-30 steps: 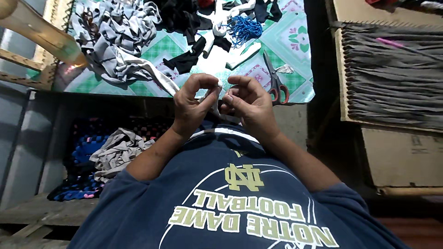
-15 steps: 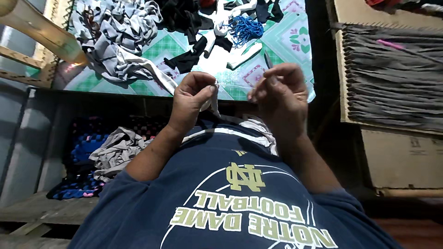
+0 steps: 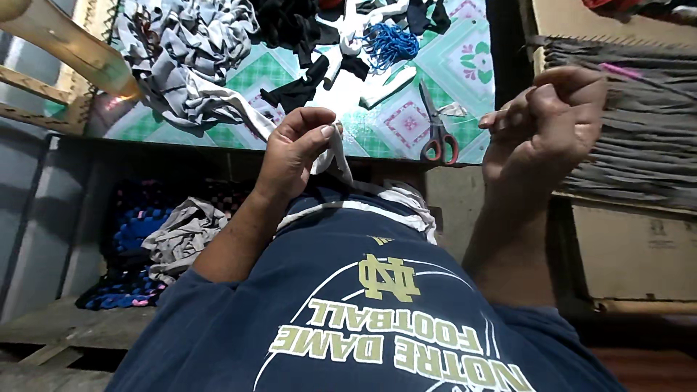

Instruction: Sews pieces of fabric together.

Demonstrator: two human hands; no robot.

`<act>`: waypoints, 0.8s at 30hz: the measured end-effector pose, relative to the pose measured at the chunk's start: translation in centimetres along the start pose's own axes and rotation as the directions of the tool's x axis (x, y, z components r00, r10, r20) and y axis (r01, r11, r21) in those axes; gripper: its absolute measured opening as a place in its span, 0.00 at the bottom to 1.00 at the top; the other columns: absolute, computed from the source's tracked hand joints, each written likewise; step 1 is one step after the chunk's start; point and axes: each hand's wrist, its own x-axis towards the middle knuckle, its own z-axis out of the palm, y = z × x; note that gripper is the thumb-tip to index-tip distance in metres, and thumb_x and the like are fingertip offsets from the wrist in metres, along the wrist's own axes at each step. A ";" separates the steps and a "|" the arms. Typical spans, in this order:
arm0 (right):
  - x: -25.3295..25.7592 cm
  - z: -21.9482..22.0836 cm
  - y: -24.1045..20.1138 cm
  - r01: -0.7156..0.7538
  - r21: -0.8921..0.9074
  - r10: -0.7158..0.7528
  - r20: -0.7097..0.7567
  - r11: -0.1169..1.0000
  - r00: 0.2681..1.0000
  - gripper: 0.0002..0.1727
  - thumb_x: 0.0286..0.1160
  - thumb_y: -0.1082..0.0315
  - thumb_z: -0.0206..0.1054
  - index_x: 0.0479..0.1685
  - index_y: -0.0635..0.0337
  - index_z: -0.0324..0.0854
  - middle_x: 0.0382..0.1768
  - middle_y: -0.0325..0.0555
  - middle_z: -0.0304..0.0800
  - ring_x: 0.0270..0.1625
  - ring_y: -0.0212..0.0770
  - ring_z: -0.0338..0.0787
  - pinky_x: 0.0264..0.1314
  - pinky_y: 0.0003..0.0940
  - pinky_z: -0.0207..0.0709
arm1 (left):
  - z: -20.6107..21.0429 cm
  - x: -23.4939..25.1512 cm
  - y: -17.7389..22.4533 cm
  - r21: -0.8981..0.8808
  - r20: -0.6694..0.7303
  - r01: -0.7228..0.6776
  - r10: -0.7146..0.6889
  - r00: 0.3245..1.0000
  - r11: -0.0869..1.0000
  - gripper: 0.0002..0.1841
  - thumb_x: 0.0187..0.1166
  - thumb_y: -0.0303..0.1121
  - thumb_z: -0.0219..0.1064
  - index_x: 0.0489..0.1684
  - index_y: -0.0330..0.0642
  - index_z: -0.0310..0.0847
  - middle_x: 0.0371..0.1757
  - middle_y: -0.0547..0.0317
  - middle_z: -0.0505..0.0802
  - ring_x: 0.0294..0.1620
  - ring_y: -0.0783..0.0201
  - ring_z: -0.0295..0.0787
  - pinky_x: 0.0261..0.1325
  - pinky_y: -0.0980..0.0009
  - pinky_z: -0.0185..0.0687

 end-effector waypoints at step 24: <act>-3.1 8.0 1.8 0.343 -0.307 -0.140 0.529 0.888 0.837 0.07 0.79 0.72 0.67 0.45 0.63 0.92 0.40 0.48 0.85 0.49 0.35 0.82 0.58 0.28 0.75 | 0.9 -0.7 0.4 -0.020 0.083 0.023 -0.021 0.996 1.000 0.10 0.77 0.19 0.66 0.49 0.42 0.84 0.44 0.62 0.94 0.45 0.70 0.92 0.54 0.71 0.90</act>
